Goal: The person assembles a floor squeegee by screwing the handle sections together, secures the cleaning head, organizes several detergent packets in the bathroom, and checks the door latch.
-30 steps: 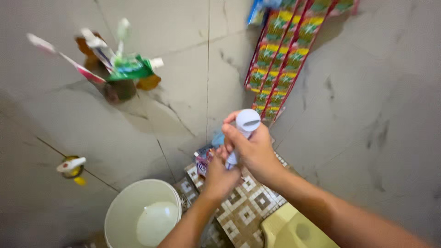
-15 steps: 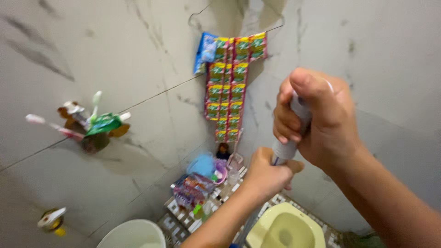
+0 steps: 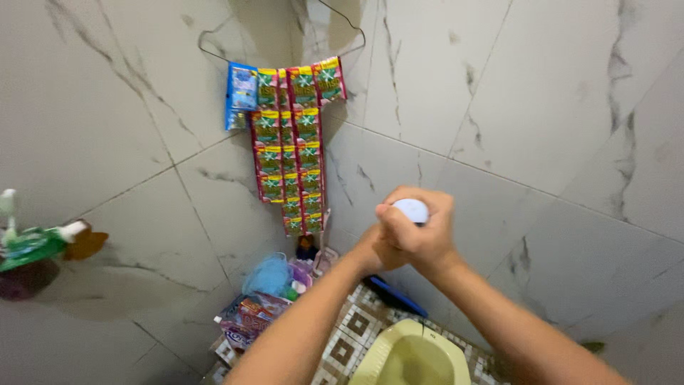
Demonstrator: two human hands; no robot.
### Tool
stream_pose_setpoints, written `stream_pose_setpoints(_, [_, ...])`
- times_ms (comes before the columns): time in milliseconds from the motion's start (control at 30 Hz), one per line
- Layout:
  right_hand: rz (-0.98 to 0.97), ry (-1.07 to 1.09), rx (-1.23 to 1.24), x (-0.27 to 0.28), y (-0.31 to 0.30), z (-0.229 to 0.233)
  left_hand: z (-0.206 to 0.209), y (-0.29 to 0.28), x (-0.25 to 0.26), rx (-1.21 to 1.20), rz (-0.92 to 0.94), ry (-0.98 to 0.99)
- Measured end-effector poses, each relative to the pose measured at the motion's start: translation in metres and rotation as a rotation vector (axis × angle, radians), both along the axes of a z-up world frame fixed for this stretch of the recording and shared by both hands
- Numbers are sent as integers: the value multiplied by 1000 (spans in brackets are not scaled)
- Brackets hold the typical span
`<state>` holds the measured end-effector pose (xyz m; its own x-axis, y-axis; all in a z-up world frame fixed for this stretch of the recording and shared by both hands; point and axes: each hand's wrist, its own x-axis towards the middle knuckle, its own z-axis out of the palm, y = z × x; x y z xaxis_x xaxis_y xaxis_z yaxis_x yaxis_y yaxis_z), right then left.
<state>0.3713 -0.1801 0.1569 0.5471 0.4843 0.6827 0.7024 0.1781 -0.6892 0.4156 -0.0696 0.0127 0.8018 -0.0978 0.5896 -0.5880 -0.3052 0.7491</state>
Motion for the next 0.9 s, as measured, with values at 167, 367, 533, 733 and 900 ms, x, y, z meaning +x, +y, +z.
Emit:
stream_pose_setpoints(167, [31,-15,3,46,24,-53,-53,28,37,231,106,8])
stream_pose_setpoints(367, [121,24,6,70,48,-73,-66,48,46,151,143,162])
stream_pose_setpoints(533, [266,365,-1,69,54,-66,-62,46,32,33,234,181])
stream_pose_setpoints(733, [374,464,-61,55,54,-57,-52,42,0,125,413,330])
stream_pose_setpoints(900, [445,472,-151,36,55,-49,-53,36,-33,83,519,467])
